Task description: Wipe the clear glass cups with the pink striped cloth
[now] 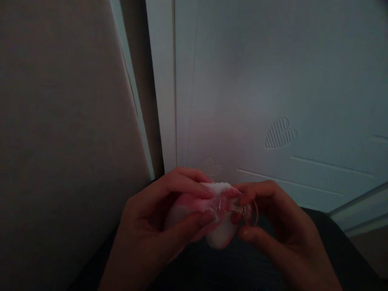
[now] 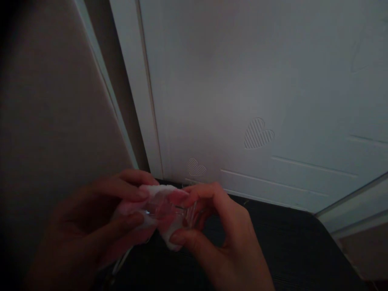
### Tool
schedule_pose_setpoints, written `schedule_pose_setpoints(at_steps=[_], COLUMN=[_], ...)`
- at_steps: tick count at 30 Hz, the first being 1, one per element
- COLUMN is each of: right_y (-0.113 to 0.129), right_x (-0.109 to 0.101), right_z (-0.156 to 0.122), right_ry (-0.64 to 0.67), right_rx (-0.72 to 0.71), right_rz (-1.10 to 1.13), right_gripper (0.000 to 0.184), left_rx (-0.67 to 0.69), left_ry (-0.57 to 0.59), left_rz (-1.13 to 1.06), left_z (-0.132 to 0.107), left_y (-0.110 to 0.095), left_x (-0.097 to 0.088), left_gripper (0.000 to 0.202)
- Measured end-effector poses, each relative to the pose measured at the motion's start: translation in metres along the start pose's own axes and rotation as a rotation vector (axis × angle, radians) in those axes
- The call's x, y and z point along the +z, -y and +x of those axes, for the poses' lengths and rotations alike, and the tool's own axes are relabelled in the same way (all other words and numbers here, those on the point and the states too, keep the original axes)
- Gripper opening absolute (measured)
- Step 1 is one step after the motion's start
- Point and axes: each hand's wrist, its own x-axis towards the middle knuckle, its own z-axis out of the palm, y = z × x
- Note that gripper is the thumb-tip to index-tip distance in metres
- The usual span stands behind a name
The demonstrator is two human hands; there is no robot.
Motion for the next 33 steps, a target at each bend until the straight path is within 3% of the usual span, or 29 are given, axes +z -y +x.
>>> schedule_pose_setpoints(at_steps=[7,13,16,19,24,33], right_y=[0.003,0.002,0.001,0.002,0.007,0.006], right_x=[0.004,0.001,0.004,0.007,0.009,0.01], right_z=[-0.001,-0.004,-0.004,-0.004,-0.005,-0.006], right_ry=[-0.024,0.002,0.001,-0.027,-0.1,-0.128], right_rx=[-0.044,-0.168,-0.203,-0.184,-0.186,-0.202], right_rz=[0.045,0.071,0.059,0.046,0.061,0.105], right_gripper=[0.026,0.024,0.024,0.022,0.019,0.02], left_rx=[-0.04,-0.03,-0.09,-0.172,-0.255,-0.315], left_ry=[0.009,0.09,0.137,0.134,0.119,0.194], left_rz=[-0.137,-0.339,-0.392,-0.428,-0.329,-0.134], left_z=[-0.001,-0.003,-0.003,-0.004,-0.002,0.0], left_y=[-0.006,0.001,0.005,0.004,-0.005,0.0], left_x=[0.002,-0.002,-0.005,-0.004,0.003,-0.001], left_gripper=[0.023,0.004,0.018,0.013,0.006,0.027])
